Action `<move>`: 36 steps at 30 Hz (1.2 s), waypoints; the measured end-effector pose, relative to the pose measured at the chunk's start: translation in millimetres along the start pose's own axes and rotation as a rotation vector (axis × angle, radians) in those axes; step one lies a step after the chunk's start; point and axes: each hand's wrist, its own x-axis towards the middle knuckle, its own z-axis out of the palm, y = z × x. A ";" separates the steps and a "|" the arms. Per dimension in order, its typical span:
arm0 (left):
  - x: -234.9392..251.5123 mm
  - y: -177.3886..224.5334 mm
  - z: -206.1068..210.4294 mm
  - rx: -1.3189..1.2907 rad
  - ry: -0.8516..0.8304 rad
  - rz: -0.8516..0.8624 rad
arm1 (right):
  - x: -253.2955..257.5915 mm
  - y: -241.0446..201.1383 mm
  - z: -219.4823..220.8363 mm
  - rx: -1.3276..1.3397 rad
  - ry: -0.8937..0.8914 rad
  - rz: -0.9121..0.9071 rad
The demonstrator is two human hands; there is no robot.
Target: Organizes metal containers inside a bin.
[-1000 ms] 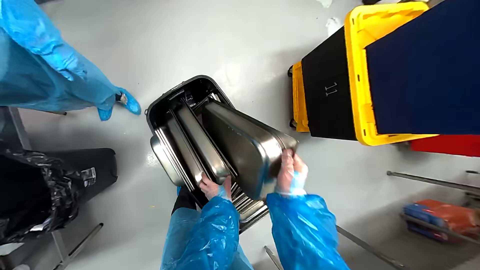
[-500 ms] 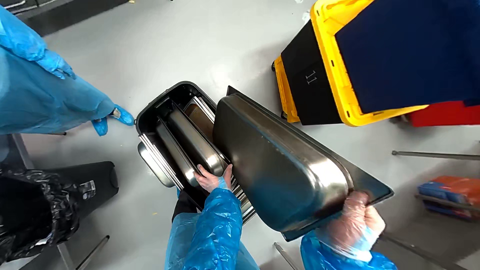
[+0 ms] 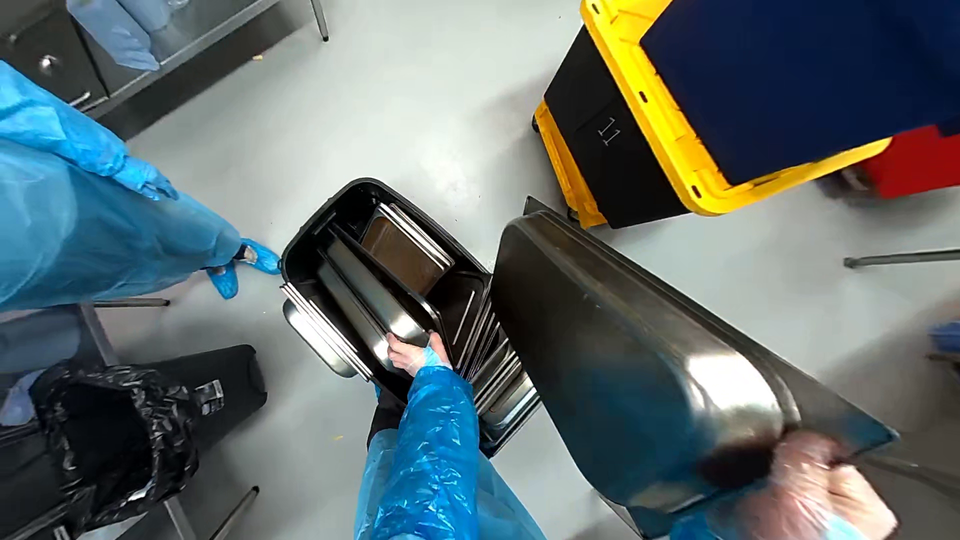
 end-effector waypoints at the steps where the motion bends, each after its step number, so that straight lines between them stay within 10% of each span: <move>1: -5.1 -3.4 0.2 0.015 0.004 0.038 | -1.4 3.3 -3.7 -0.011 0.017 0.004; 14: -21.7 -9.2 24.2 0.397 -0.083 0.097 | -10.9 22.9 -32.0 0.046 -0.017 -0.003; 20: -27.1 -22.6 23.0 0.132 0.061 0.160 | 16.0 38.2 -11.8 0.122 -0.122 -0.053; 27: 15.3 -37.0 11.5 0.248 -0.156 0.184 | 45.3 91.9 101.7 0.251 -0.255 0.081; 30: 116.5 -139.4 76.1 0.155 0.273 0.603 | 41.5 134.2 173.5 0.286 -0.381 0.122; 36: 147.9 -173.7 18.7 0.277 0.010 0.647 | -6.7 199.0 261.0 -0.052 -0.515 0.330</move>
